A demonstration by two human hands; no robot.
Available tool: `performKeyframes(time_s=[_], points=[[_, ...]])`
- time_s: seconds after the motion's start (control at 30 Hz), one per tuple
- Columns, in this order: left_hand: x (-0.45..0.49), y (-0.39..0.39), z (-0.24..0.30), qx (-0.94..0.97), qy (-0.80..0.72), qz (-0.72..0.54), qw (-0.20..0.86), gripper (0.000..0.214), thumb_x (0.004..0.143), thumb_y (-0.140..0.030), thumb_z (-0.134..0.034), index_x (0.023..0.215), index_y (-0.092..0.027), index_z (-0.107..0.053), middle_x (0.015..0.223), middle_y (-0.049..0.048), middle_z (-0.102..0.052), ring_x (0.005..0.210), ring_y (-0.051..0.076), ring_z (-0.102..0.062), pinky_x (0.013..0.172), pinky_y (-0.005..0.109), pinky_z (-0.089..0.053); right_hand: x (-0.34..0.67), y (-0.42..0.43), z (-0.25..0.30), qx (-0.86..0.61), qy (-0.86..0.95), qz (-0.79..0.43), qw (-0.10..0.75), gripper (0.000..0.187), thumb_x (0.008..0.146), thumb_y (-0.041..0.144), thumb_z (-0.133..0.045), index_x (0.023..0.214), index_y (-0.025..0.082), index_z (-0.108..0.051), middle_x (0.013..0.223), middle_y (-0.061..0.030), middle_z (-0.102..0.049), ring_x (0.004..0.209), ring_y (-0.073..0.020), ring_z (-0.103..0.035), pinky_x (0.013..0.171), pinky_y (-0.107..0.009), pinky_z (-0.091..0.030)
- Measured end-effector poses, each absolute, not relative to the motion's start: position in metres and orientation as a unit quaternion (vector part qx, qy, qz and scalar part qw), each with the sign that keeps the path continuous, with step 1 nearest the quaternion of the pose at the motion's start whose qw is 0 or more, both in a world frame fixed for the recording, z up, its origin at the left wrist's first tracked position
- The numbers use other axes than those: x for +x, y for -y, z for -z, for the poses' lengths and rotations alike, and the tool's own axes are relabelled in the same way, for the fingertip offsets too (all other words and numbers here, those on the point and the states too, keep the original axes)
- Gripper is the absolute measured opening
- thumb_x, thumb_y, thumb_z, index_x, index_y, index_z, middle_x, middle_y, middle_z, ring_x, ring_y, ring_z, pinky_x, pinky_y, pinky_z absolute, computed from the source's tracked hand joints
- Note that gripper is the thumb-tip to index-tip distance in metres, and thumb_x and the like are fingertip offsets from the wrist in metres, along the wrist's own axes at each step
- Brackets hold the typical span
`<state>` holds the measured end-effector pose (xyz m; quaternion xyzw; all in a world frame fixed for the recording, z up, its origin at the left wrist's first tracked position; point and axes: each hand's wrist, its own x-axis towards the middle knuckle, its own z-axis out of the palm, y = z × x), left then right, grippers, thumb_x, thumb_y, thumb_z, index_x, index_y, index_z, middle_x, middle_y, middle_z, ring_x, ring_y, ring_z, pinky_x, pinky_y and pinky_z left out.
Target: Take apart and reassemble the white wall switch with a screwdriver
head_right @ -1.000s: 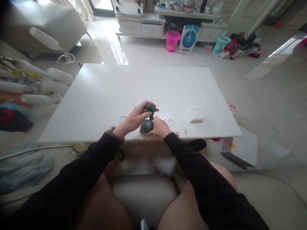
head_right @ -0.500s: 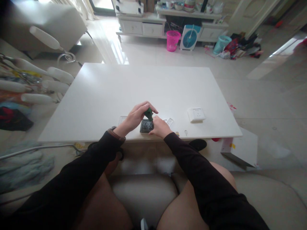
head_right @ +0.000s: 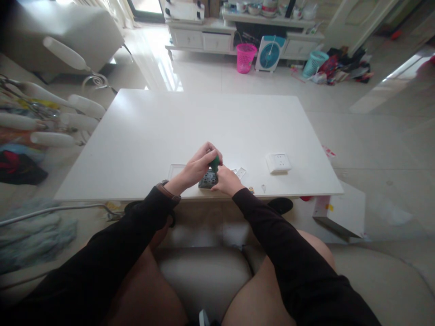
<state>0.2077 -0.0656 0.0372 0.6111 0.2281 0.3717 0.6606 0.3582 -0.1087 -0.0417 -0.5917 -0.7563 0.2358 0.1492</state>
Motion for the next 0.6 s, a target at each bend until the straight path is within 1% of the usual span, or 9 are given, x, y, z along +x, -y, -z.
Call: performKeyframes(time_s=[0.1, 0.17, 0.27, 0.33, 0.4, 0.47, 0.5, 0.53, 0.6], points=[[0.2065, 0.0652, -0.0404, 0.652, -0.235, -0.368, 0.62, 0.044, 0.1, -0.06, -0.052, 0.086, -0.019, -0.061, 0.09, 0.0047, -0.062, 0.086, 0.016, -0.058, 0.081, 0.031, -0.048, 0.3569, 0.11, 0.0388, -0.59, 0.758, -0.231, 0.158, 0.065, 0.062, 0.028, -0.099, 0.116, 0.013, -0.068, 0.116, -0.0135, -0.07, 0.115, -0.0337, -0.066, 0.099, -0.044, -0.056], [0.207, 0.0657, -0.0408, 0.658, -0.231, -0.371, 0.614, 0.048, 0.102, -0.062, -0.048, 0.088, -0.019, -0.063, 0.09, 0.0051, -0.063, 0.087, 0.017, -0.059, 0.082, 0.031, -0.048, 0.3565, 0.1105, 0.0372, -0.587, 0.76, -0.234, 0.152, 0.062, 0.063, 0.028, -0.099, 0.115, 0.014, -0.069, 0.114, -0.0125, -0.071, 0.112, -0.033, -0.068, 0.098, -0.043, -0.056], [0.2105, 0.0682, -0.0376, 0.625, -0.222, -0.378, 0.646, 0.05, 0.104, -0.065, -0.038, 0.1, -0.021, -0.061, 0.081, 0.0025, -0.062, 0.078, 0.016, -0.059, 0.075, 0.031, -0.048, 0.3558, 0.111, 0.0363, -0.598, 0.757, -0.232, 0.12, 0.053, 0.066, 0.031, -0.098, 0.108, 0.012, -0.072, 0.116, -0.0153, -0.071, 0.109, -0.0339, -0.069, 0.097, -0.045, -0.057], [0.2131, 0.0702, -0.0348, 0.606, -0.22, -0.388, 0.659, 0.05, 0.104, -0.067, -0.035, 0.101, -0.022, -0.057, 0.076, 0.0005, -0.06, 0.073, 0.015, -0.057, 0.071, 0.03, -0.048, 0.3554, 0.1113, 0.0369, -0.608, 0.754, -0.226, 0.105, 0.05, 0.067, 0.033, -0.097, 0.104, 0.011, -0.073, 0.117, -0.018, -0.071, 0.108, -0.0351, -0.07, 0.097, -0.047, -0.057], [0.2144, 0.0715, -0.0337, 0.598, -0.221, -0.387, 0.666, 0.045, 0.101, -0.067, -0.045, 0.097, -0.023, -0.053, 0.075, -0.0011, -0.058, 0.072, 0.014, -0.056, 0.072, 0.03, -0.047, 0.3551, 0.1114, 0.038, -0.608, 0.754, -0.222, 0.115, 0.054, 0.066, 0.031, -0.098, 0.109, 0.01, -0.073, 0.119, -0.0184, -0.071, 0.109, -0.0354, -0.07, 0.098, -0.047, -0.057], [0.2138, 0.0718, -0.0352, 0.598, -0.224, -0.377, 0.671, 0.04, 0.097, -0.062, -0.058, 0.094, -0.023, -0.051, 0.078, -0.0016, -0.059, 0.075, 0.014, -0.056, 0.074, 0.029, -0.047, 0.3551, 0.1113, 0.0388, -0.599, 0.756, -0.226, 0.138, 0.063, 0.064, 0.028, -0.099, 0.118, 0.012, -0.071, 0.122, -0.0166, -0.071, 0.113, -0.0348, -0.069, 0.099, -0.047, -0.057], [0.2128, 0.0715, -0.0369, 0.603, -0.227, -0.372, 0.669, 0.039, 0.095, -0.059, -0.062, 0.093, -0.022, -0.052, 0.081, -0.0011, -0.06, 0.077, 0.014, -0.057, 0.076, 0.029, -0.047, 0.3551, 0.1111, 0.0389, -0.593, 0.757, -0.229, 0.148, 0.066, 0.063, 0.027, -0.099, 0.121, 0.013, -0.07, 0.122, -0.0157, -0.072, 0.115, -0.0347, -0.068, 0.1, -0.047, -0.057], [0.2117, 0.071, -0.039, 0.613, -0.23, -0.369, 0.66, 0.038, 0.095, -0.058, -0.062, 0.091, -0.021, -0.054, 0.083, -0.0001, -0.061, 0.079, 0.014, -0.057, 0.078, 0.029, -0.047, 0.3552, 0.1109, 0.0386, -0.589, 0.758, -0.232, 0.156, 0.068, 0.063, 0.026, -0.099, 0.122, 0.013, -0.069, 0.122, -0.0153, -0.072, 0.117, -0.0349, -0.068, 0.101, -0.047, -0.056], [0.2094, 0.0698, -0.0431, 0.639, -0.237, -0.373, 0.63, 0.04, 0.098, -0.057, -0.056, 0.086, -0.019, -0.059, 0.086, 0.0025, -0.061, 0.084, 0.015, -0.058, 0.081, 0.03, -0.047, 0.355, 0.1107, 0.0372, -0.586, 0.758, -0.237, 0.161, 0.068, 0.062, 0.026, -0.099, 0.122, 0.012, -0.069, 0.123, -0.0156, -0.072, 0.119, -0.0354, -0.067, 0.103, -0.047, -0.056]])
